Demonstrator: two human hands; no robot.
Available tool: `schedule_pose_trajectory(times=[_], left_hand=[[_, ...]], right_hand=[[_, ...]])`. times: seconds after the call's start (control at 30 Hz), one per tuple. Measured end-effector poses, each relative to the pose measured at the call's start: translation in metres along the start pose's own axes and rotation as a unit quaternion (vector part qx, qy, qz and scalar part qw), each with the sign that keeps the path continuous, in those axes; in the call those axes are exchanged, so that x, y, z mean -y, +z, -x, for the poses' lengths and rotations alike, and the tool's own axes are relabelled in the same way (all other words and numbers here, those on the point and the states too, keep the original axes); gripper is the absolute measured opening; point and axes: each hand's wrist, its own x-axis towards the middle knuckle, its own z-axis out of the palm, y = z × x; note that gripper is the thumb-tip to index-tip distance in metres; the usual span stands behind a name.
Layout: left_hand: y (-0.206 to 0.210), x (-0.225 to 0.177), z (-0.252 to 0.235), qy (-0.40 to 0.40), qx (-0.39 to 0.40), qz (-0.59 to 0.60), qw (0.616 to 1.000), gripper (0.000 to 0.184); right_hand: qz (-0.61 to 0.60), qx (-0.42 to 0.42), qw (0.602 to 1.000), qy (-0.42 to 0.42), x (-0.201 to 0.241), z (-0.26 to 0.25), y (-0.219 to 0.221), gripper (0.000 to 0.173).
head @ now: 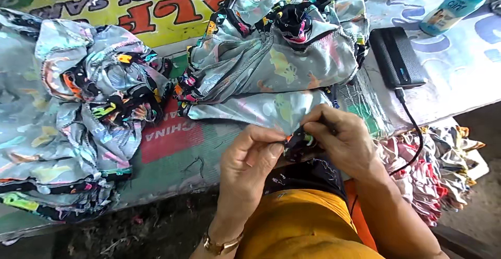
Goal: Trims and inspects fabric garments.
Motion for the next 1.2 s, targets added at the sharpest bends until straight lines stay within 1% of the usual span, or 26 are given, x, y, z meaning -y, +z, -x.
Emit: schedule_pose_trajectory(times=[0.07, 0.17, 0.23, 0.3, 0.33, 0.4, 0.43, 0.5, 0.53, 0.6, 0.67, 0.77, 0.83, 0.9, 1.0, 1.1, 1.17, 1.2], left_hand=[[-0.001, 0.001, -0.001, -0.049, -0.014, 0.068, 0.996, 0.013], [0.001, 0.002, -0.001, -0.071, -0.019, 0.076, 0.994, 0.022], [0.004, 0.002, 0.0, -0.053, -0.014, 0.046, 0.997, 0.025], [0.008, 0.001, 0.001, -0.031, -0.015, 0.0, 0.999, 0.026], [0.01, 0.0, 0.001, -0.019, -0.017, -0.021, 0.999, 0.026], [0.014, 0.001, 0.001, 0.0, -0.015, -0.058, 0.998, 0.026], [0.015, 0.002, 0.001, 0.007, -0.015, -0.074, 0.997, 0.025], [0.017, 0.003, 0.0, 0.014, -0.02, -0.103, 0.994, 0.023], [0.017, 0.004, -0.001, 0.015, -0.026, -0.111, 0.993, 0.022], [0.016, 0.004, -0.002, 0.017, -0.036, -0.119, 0.992, 0.02], [0.016, 0.005, -0.001, 0.017, -0.047, -0.122, 0.991, 0.02], [0.018, 0.005, 0.0, 0.003, -0.068, -0.089, 0.994, 0.023], [0.019, 0.005, 0.0, -0.005, -0.072, -0.065, 0.995, 0.023], [0.018, 0.004, 0.001, -0.012, -0.071, -0.047, 0.996, 0.023], [0.015, 0.002, -0.001, -0.032, -0.078, -0.024, 0.996, 0.021], [0.012, 0.001, -0.003, -0.056, -0.084, -0.006, 0.995, 0.02], [0.01, 0.001, -0.004, -0.058, -0.086, 0.011, 0.995, 0.02], [0.011, 0.0, -0.005, -0.051, -0.085, 0.018, 0.995, 0.02]], right_hand=[[0.051, 0.009, 0.999, -0.014, -0.002, -0.001, 0.006, 0.008], [0.078, -0.008, 0.997, -0.02, -0.002, 0.0, 0.008, 0.009], [0.073, -0.049, 0.996, -0.027, 0.0, 0.003, 0.005, 0.012], [0.071, -0.098, 0.991, -0.051, 0.002, 0.008, 0.003, 0.02], [0.067, -0.106, 0.99, -0.064, 0.004, 0.011, 0.002, 0.026], [0.081, -0.091, 0.989, -0.083, 0.008, 0.015, 0.005, 0.035], [0.102, -0.081, 0.988, -0.087, 0.009, 0.015, 0.01, 0.034], [0.134, -0.071, 0.984, -0.096, 0.007, 0.013, 0.019, 0.02], [0.128, -0.072, 0.984, -0.103, 0.005, 0.011, 0.021, 0.013], [0.101, -0.075, 0.986, -0.11, 0.003, 0.008, 0.023, 0.006], [0.081, -0.084, 0.988, -0.106, 0.002, 0.007, 0.024, 0.005], [0.097, -0.114, 0.981, -0.122, -0.002, 0.009, 0.028, 0.004], [0.109, -0.118, 0.978, -0.131, -0.003, 0.01, 0.029, 0.006], [0.087, -0.096, 0.984, -0.122, -0.001, 0.013, 0.027, 0.01], [-0.015, -0.036, 0.995, -0.095, 0.002, 0.018, 0.02, 0.019], [-0.086, 0.015, 0.992, -0.095, 0.004, 0.022, 0.012, 0.029], [-0.084, -0.01, 0.99, -0.11, 0.006, 0.022, 0.013, 0.035], [-0.056, -0.042, 0.99, -0.119, 0.006, 0.021, 0.014, 0.033]])
